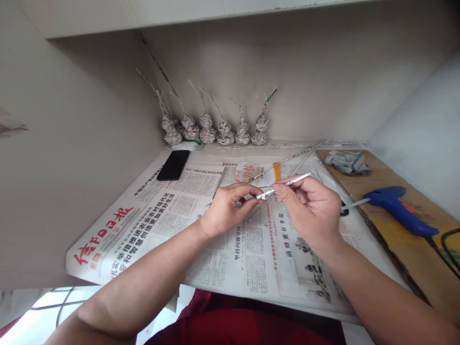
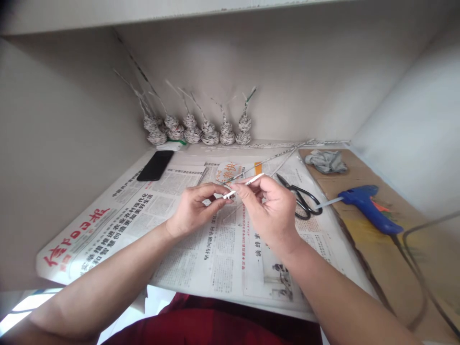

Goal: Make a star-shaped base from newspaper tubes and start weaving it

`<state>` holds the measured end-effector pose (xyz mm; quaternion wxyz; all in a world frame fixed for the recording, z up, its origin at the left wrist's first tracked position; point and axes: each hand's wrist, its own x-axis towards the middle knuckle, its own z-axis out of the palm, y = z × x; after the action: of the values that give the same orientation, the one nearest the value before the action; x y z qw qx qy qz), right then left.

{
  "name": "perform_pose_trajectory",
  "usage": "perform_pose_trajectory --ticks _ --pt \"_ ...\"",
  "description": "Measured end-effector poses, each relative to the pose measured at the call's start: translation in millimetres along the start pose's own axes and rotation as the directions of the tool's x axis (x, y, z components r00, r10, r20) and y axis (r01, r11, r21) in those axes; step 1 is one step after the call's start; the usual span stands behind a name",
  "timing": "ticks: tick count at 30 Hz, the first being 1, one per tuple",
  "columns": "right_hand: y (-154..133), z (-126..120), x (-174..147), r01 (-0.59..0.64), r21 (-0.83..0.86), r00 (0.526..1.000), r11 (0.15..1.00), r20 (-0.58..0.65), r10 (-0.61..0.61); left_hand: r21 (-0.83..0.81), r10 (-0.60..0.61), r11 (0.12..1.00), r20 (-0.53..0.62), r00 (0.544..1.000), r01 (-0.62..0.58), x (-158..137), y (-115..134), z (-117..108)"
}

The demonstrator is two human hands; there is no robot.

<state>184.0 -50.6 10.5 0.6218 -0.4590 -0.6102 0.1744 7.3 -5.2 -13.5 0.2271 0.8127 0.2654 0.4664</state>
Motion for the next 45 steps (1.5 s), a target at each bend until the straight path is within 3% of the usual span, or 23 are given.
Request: perform_pose_trajectory --ticks 5,11,16,21,25,31,37,42,45 --pt "2 1 -1 0.018 -0.028 0.997 0.999 -0.070 -0.020 -0.052 -0.058 0.997 -0.017 0.998 0.057 -1 4 1" --pt "-7 2 0 0.019 -0.160 0.995 0.987 -0.094 -0.035 -0.057 -0.026 0.998 -0.015 1.000 0.025 0 6 0" --pt "-6 0 1 -0.081 0.026 0.994 0.996 0.083 0.078 -0.113 -0.041 0.993 0.015 0.999 0.043 1 7 -1" --pt "3 -3 5 -0.161 0.145 0.941 0.976 0.322 0.107 -0.201 -0.141 0.969 0.027 0.990 0.144 1 5 0" --pt "5 -4 5 -0.141 0.122 0.963 0.983 0.246 0.107 -0.181 -0.127 0.975 0.041 0.991 0.132 1 5 1" --pt "0 -2 0 -0.089 -0.067 0.986 0.994 0.138 0.097 -0.143 -0.060 0.988 0.035 0.998 0.064 1 6 0" --pt "4 -1 2 -0.166 0.013 0.962 0.986 0.222 0.159 -0.144 -0.041 0.988 0.038 0.998 0.047 1 6 -1" --pt "8 -2 6 -0.240 0.040 0.917 0.970 0.337 0.213 -0.184 -0.134 0.973 0.050 0.990 0.141 0 4 2" --pt "7 -4 8 -0.264 0.068 0.917 0.962 0.326 0.229 -0.284 -0.228 0.928 0.073 0.971 0.240 1 4 3"
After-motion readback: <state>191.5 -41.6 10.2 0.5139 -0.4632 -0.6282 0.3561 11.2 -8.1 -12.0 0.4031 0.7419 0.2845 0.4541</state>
